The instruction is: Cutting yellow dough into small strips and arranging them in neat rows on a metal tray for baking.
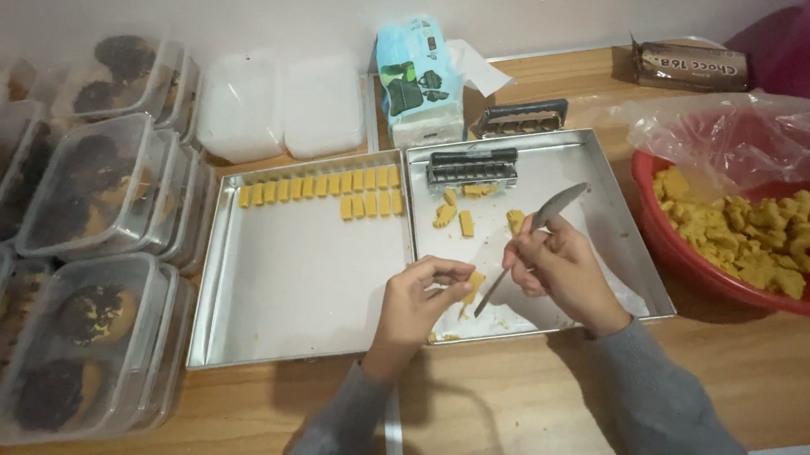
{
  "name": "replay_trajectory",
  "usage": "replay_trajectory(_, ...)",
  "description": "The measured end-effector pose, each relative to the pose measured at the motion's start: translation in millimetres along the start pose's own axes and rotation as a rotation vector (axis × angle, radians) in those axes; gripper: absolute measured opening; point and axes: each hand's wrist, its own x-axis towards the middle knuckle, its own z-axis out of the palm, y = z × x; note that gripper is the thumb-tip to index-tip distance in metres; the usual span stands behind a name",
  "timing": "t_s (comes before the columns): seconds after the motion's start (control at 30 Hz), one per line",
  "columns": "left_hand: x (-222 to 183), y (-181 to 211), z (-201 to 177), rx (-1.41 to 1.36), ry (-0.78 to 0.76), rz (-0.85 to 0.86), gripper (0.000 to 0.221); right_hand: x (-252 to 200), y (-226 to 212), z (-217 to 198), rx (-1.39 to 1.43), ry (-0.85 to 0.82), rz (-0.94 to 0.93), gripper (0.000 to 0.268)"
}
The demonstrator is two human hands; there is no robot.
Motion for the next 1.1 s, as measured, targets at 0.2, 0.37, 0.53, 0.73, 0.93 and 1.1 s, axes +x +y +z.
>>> replay_trajectory(0.2, 7, -5, -9, 0.012, 0.056, 0.022, 0.025, 6, -2, 5, -0.030, 0.078, -0.038, 0.007)
replay_trajectory(0.37, 9, 9, -12, -0.083, 0.130, -0.059, 0.029, 11, -11, 27, -0.028, 0.123, -0.065, 0.006)
replay_trajectory(0.53, 11, 3, -15, -0.189, 0.170, -0.082, 0.031, 27, -8, 42, 0.024, 0.133, -0.105, 0.010)
replay_trajectory(0.73, 10, 8, -19, -0.256, 0.170, -0.112, 0.037, 39, -2, 48, -0.020, 0.173, -0.086, 0.017)
replay_trajectory(0.93, 7, 12, -17, -0.173, 0.088, -0.111, 0.036, 33, -8, 57, -0.039, 0.184, -0.048, 0.023)
replay_trajectory(1.1, 5, 14, -14, -0.129, 0.057, -0.063, 0.034, 29, -10, 60, -0.014, 0.193, -0.089, 0.021)
